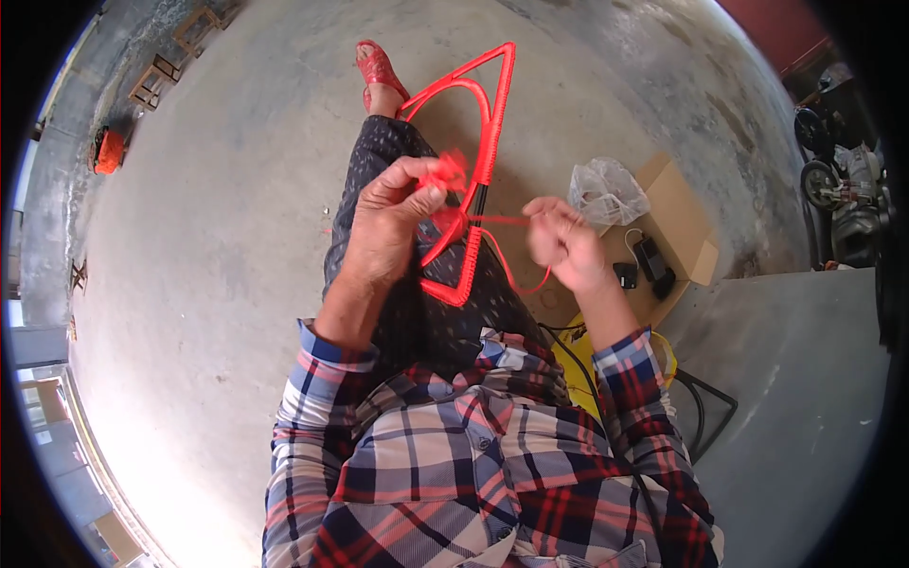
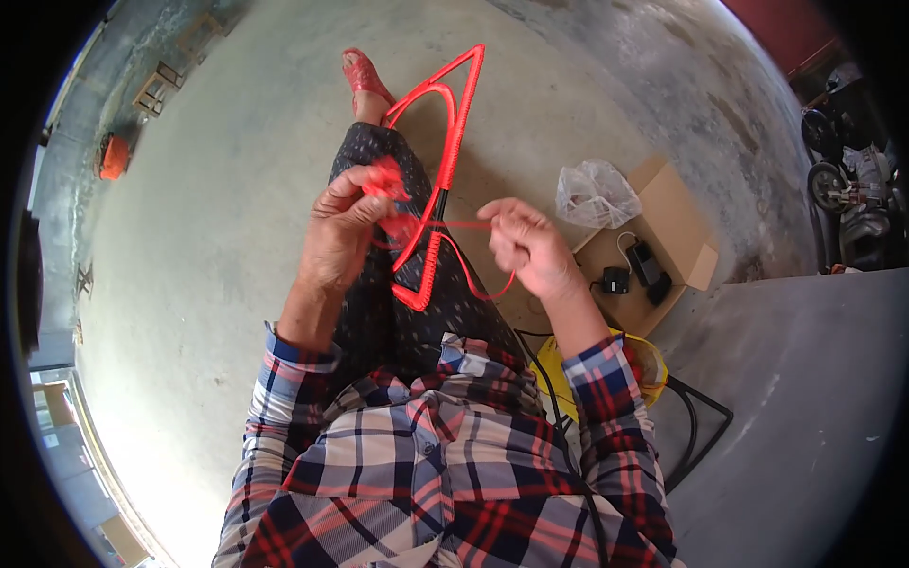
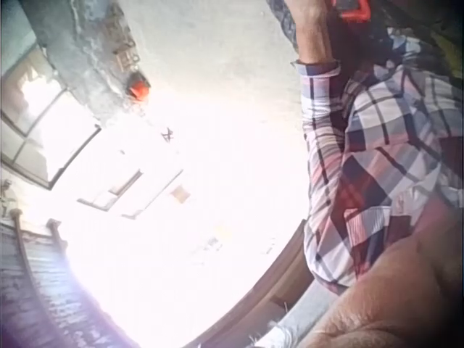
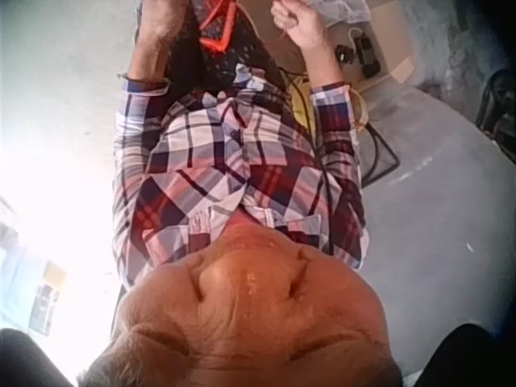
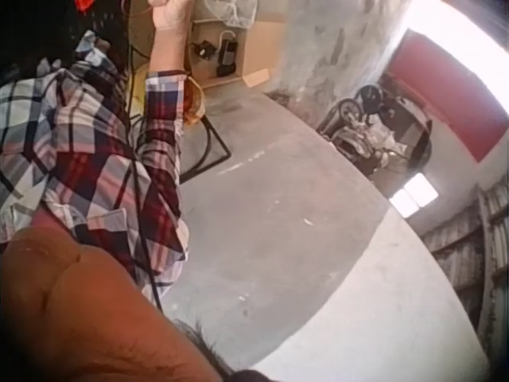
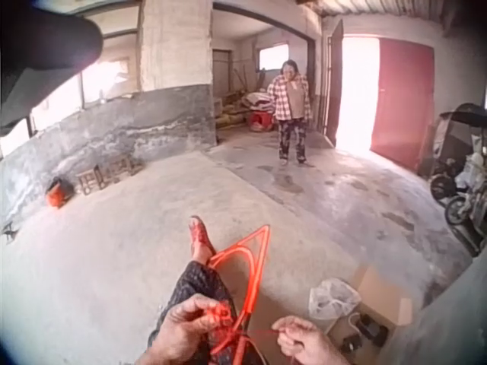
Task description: Threading a red cord through pre-drilled holes in a red triangular plastic frame.
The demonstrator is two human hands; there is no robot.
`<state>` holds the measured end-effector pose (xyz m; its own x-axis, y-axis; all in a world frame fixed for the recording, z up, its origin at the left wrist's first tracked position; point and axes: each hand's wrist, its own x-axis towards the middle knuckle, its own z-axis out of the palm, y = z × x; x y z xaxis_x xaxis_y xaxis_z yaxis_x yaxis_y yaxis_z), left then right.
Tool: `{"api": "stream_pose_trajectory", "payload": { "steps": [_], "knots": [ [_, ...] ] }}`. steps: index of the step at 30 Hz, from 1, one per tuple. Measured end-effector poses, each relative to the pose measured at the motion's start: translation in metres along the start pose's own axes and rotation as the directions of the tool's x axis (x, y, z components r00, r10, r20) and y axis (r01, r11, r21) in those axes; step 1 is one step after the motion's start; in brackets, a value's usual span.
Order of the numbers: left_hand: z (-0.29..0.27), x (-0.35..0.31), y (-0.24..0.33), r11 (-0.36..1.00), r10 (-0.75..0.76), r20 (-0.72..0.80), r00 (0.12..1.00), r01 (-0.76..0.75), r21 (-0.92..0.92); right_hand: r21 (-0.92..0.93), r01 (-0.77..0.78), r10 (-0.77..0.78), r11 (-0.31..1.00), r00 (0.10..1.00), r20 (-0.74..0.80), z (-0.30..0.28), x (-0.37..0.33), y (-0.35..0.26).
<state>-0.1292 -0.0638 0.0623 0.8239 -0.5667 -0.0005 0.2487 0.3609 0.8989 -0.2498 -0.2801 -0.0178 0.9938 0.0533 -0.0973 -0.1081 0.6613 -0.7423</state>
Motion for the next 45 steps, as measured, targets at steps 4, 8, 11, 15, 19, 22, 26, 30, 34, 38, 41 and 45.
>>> {"api": "stream_pose_trajectory", "payload": {
  "steps": [4, 8, 11, 15, 19, 22, 26, 30, 34, 38, 41, 45],
  "knots": [
    [-0.036, 0.01, -0.025, 0.125, 0.064, 0.51, 0.858, -0.514, 0.849, -0.617, -0.101, -0.1, 0.78, 0.954, -0.282, 0.023, 0.028, -0.003],
    [-0.013, 0.002, -0.056, -0.02, 0.12, 0.445, 0.887, -0.446, 0.895, -0.84, -0.007, -0.092, 0.543, 0.994, -0.067, 0.015, 0.044, 0.034],
    [-0.008, 0.006, -0.063, 0.077, 0.129, 0.348, 0.928, -0.36, 0.93, -0.735, -0.049, -0.109, 0.676, 0.98, -0.166, 0.009, 0.041, 0.039],
    [-0.025, 0.009, -0.065, 0.215, 0.262, 0.3, 0.917, -0.359, 0.908, -0.668, 0.087, -0.275, 0.739, 0.944, -0.181, 0.011, 0.007, 0.009],
    [-0.029, 0.018, -0.09, 0.916, -0.266, -0.085, 0.96, 0.279, 0.286, -0.151, 0.428, -0.448, 0.891, 0.883, -0.14, 0.018, -0.041, -0.034],
    [-0.022, 0.018, -0.09, 0.886, -0.43, -0.008, 0.903, 0.423, 0.191, 0.097, 0.462, -0.467, 0.881, 0.884, 0.026, 0.007, -0.087, -0.064],
    [-0.016, 0.013, -0.081, 0.849, -0.509, 0.008, 0.861, 0.5, 0.172, 0.058, 0.547, -0.542, 0.835, 0.836, -0.086, -0.019, -0.128, -0.096],
    [-0.007, 0.013, -0.077, 0.856, -0.489, 0.008, 0.872, 0.478, 0.194, -0.323, 0.477, -0.564, 0.817, 0.551, -0.615, 0.001, -0.095, -0.066],
    [-0.012, 0.016, -0.081, 0.848, -0.491, 0.031, 0.871, 0.469, 0.248, -0.453, 0.049, -0.262, 0.89, 0.869, -0.42, 0.038, -0.021, 0.004],
    [-0.011, 0.017, -0.085, 0.856, -0.503, 0.006, 0.864, 0.497, 0.139, -0.463, -0.012, -0.161, 0.886, 0.929, -0.332, 0.054, 0.0, 0.02],
    [-0.015, 0.021, -0.093, 0.857, -0.509, -0.002, 0.861, 0.506, 0.1, -0.521, 0.028, -0.193, 0.853, 0.945, -0.265, 0.072, -0.007, 0.005],
    [-0.016, 0.02, -0.094, 0.835, -0.53, -0.043, 0.847, 0.53, 0.152, -0.41, -0.014, -0.093, 0.912, 0.966, -0.241, 0.085, -0.018, 0.006]
  ]
}}
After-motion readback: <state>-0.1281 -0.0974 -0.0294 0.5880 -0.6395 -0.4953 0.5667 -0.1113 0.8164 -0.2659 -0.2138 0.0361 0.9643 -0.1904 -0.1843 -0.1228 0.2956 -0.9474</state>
